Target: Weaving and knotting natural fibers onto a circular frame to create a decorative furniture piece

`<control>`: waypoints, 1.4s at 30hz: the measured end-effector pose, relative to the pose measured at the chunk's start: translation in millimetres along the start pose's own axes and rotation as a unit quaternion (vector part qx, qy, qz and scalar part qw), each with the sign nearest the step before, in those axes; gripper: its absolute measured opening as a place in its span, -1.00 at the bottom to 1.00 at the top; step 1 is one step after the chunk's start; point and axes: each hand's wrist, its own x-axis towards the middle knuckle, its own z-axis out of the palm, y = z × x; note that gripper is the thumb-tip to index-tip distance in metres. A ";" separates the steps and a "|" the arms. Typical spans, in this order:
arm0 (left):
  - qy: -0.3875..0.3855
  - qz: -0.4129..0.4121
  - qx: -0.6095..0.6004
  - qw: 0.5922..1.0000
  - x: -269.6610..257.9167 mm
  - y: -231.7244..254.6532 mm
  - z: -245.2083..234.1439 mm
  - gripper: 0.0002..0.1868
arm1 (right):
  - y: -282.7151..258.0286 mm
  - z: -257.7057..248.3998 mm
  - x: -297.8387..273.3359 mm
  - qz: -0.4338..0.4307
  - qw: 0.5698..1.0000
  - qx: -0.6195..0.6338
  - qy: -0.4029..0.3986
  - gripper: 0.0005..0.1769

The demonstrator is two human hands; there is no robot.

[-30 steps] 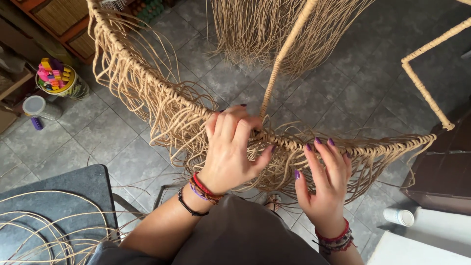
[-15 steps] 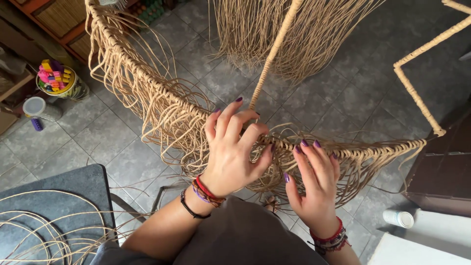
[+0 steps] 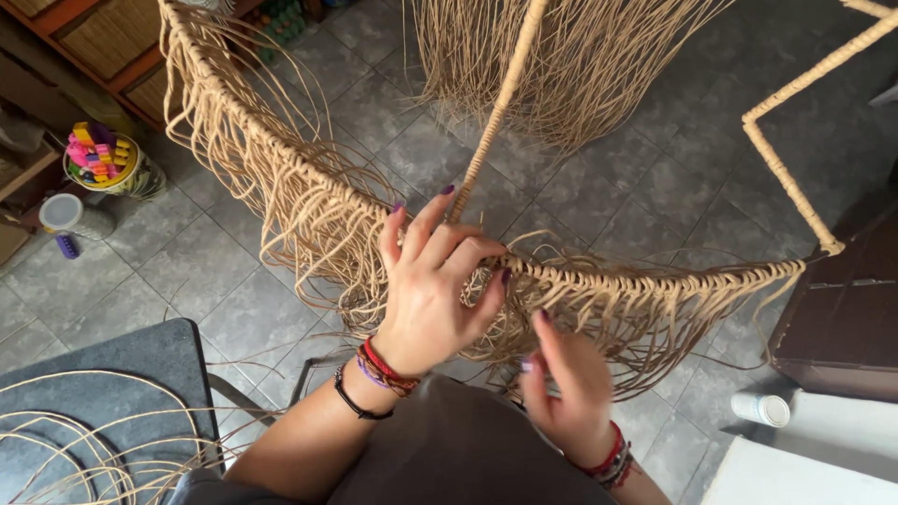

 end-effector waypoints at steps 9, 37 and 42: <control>-0.006 -0.001 0.010 1.000 -1.3 -4.5 -2.0 -0.84 | -5.8 17.3 17.0 0.070 0.992 -0.056 -0.086 -0.14; -0.007 -0.010 0.018 1.000 0.9 -13.6 -6.3 -0.88 | -10.5 10.4 8.6 0.139 0.986 -0.004 -0.087 0.08; -0.016 -0.013 0.023 1.000 0.7 -15.7 -7.7 -0.88 | -10.7 7.7 8.3 0.145 0.987 0.014 -0.071 0.04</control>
